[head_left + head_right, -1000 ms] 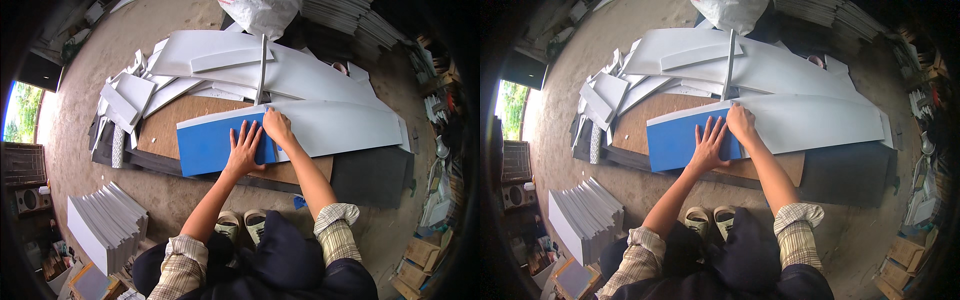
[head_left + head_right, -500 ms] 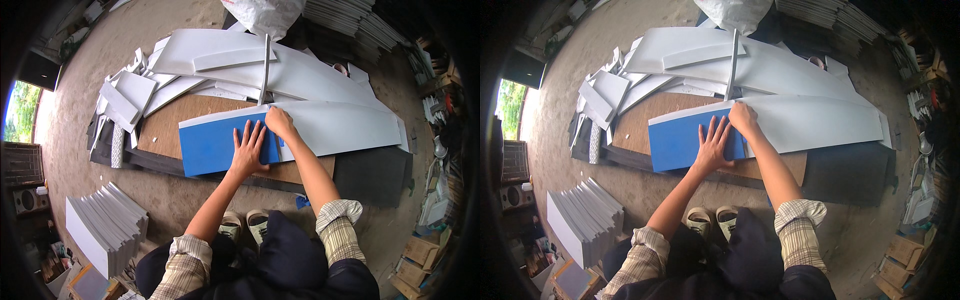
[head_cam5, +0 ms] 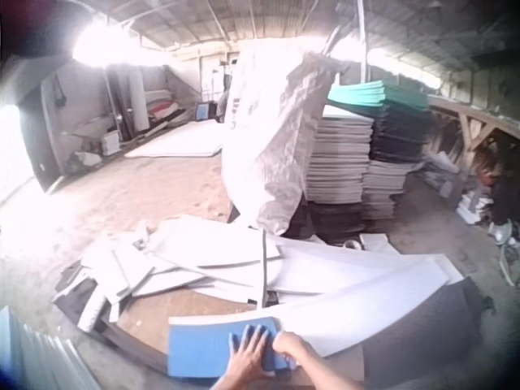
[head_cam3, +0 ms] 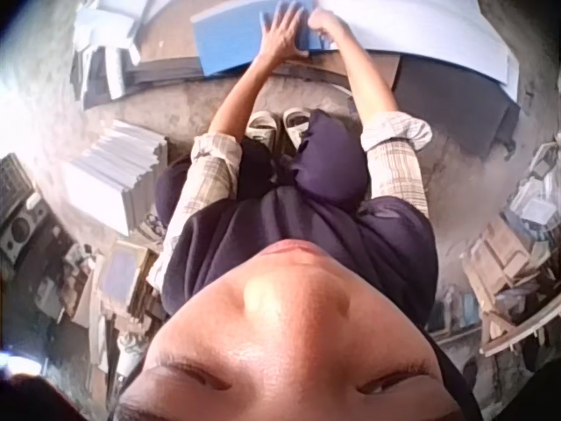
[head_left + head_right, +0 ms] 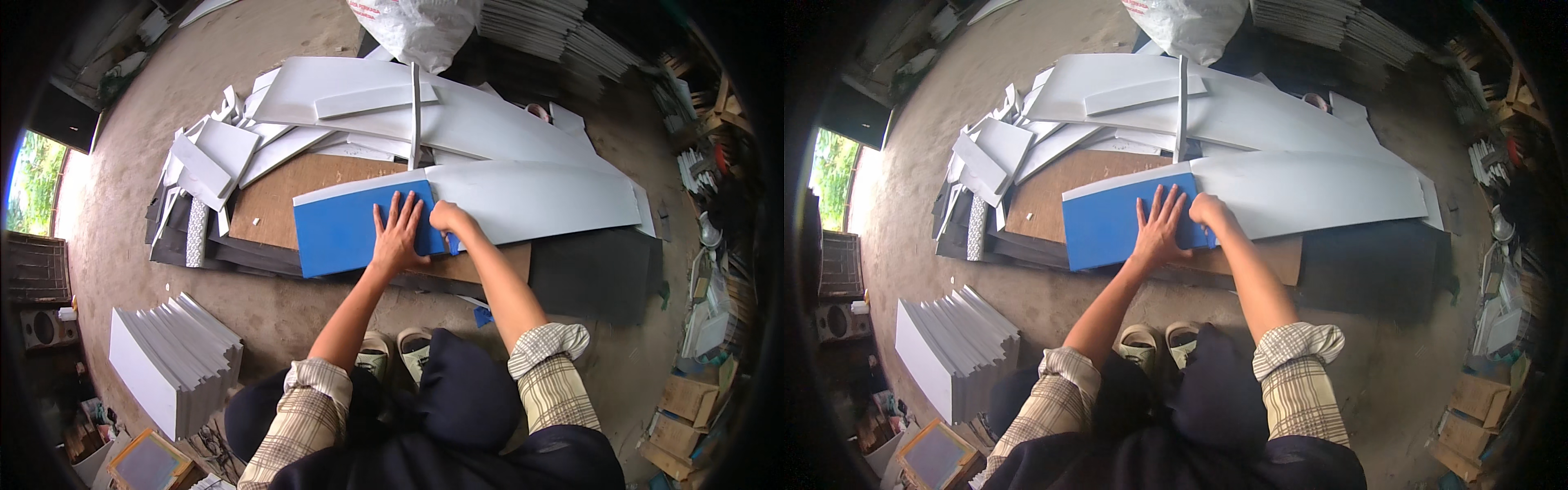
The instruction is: The person sits on the floor and uses a utility knife to cut a blue rectangular sheet of paper or cardstock. They align the blue sheet on a larger white sheet, score the edges, and separate the pieces, repeating the process with multiple sheets.
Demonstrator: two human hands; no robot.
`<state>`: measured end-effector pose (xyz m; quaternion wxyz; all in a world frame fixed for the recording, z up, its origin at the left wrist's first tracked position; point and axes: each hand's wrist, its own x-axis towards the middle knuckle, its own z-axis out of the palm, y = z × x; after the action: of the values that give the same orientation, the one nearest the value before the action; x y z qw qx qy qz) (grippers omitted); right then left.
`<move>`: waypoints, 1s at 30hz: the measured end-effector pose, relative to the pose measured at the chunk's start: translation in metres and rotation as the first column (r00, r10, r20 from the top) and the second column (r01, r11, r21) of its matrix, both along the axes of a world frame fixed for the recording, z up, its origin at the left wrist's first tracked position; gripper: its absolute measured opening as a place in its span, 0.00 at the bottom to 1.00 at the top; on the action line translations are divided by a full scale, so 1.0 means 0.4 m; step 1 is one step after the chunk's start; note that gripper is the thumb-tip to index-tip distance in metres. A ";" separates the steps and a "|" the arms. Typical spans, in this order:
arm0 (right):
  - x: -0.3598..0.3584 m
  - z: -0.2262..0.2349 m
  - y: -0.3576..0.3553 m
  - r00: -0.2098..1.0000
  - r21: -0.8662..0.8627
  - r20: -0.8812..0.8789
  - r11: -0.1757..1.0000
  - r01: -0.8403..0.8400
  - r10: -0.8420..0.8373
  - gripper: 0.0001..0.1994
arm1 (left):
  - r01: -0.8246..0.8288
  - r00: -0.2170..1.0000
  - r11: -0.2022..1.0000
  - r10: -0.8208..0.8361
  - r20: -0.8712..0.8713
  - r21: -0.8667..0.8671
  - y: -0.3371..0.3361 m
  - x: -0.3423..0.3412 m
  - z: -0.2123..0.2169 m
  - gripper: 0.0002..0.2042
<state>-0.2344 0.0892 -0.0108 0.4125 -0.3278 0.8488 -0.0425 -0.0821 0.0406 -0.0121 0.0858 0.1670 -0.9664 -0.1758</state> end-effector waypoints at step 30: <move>-0.029 -0.043 0.142 0.907 -0.480 -0.031 0.802 0.354 -0.419 0.15 | 0.143 0.972 0.971 -0.100 0.212 -0.194 -0.064 -0.018 0.035 0.34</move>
<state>-0.2461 0.1460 -0.0281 0.2459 -0.2385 0.8886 -0.3051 -0.0892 0.0151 0.0021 -0.0062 0.1142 -0.9916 -0.0611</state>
